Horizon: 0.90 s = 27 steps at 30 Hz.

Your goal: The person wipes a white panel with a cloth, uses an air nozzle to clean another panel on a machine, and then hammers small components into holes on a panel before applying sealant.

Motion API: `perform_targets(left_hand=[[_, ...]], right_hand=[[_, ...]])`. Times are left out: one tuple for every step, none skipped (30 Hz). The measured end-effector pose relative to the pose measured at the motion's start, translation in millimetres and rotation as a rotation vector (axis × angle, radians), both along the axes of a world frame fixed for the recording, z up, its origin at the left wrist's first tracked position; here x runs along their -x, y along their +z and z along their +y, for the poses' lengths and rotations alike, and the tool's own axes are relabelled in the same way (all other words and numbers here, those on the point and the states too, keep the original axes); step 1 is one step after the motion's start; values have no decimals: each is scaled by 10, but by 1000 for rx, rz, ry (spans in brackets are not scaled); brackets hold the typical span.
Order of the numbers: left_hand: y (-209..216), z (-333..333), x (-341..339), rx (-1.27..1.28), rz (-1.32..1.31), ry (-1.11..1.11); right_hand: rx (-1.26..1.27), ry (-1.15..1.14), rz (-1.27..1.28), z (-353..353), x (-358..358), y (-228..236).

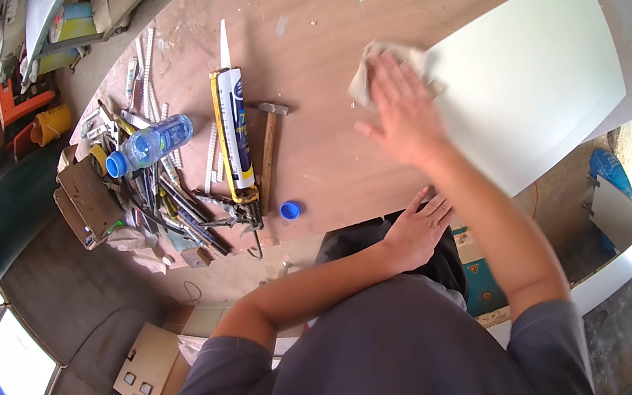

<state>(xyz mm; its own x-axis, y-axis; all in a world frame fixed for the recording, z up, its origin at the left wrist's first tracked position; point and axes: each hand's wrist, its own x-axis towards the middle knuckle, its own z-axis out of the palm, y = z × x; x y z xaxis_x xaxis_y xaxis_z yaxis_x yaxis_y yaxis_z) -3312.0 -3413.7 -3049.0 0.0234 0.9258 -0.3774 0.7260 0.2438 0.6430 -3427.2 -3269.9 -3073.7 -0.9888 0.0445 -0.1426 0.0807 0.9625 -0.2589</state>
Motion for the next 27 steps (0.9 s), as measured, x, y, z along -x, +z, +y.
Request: perform_targets(left_hand=[[-10,-36,-40,-107,53,78],[-20,-69,-78,-213,106,153],[-40,-74,-104,-143,66,119],[-65,-71,-128,-73,25,84],[-94,-76,-149,-4,-15,49],[-120,-97,-166,-12,-6,57],[-144,-122,-183,-20,3,67],[-133,-121,-175,-23,11,72],[-124,-117,-164,-51,26,76],[-78,-100,-119,-82,43,85],[-31,-78,-80,-113,60,97],[9,-44,-51,-52,36,71],[27,-9,-14,8,14,40],[27,7,9,67,-9,7],[-41,-27,-16,26,-39,57],[-163,-90,-76,-15,-67,107],[-229,-123,-104,-55,-94,157],[-211,-132,-78,-135,-64,183],[-178,-151,-30,-213,-31,210],[-138,-171,29,-293,0,237],[-85,-184,124,-215,-157,384],[-34,-178,269,-136,-315,525],[6,-142,431,-53,-476,659],[48,-26,734,45,-449,905],[94,89,1043,116,-437,1171],[-81,100,1336,-46,-289,1230],[-243,98,1587,-212,-140,1285]], right_hand=[[-69,-86,-3,269,126,-10],[-139,-175,-7,440,223,-58],[-158,-233,65,462,259,-151],[-88,-139,37,259,192,-176],[-19,-46,11,-97,77,-150],[48,46,-17,-313,-16,-106],[14,175,-85,-303,-39,-10],[32,106,-81,-207,-15,-15],[49,37,-77,-54,56,-80],[63,-26,-70,101,153,-140],[-179,-116,-8,280,305,-164],[-126,-93,5,204,276,-157],[-73,-75,19,56,200,-153],[-22,-59,31,-81,98,-115],[111,28,32,-200,-59,3],[134,46,6,-177,-224,39],[158,63,-20,-59,-447,33],[181,78,-46,82,-639,19],[196,20,-56,228,-799,4],[211,-40,-66,376,-946,-11],[226,-97,-76,464,-1018,-15],[176,-149,-16,526,-1016,-39],[124,-206,42,614,-991,-83],[73,-260,101,695,-974,-122],[48,-280,112,691,-951,-135],[20,-306,121,674,-920,-114],[-7,-325,130,661,-895,-106]])
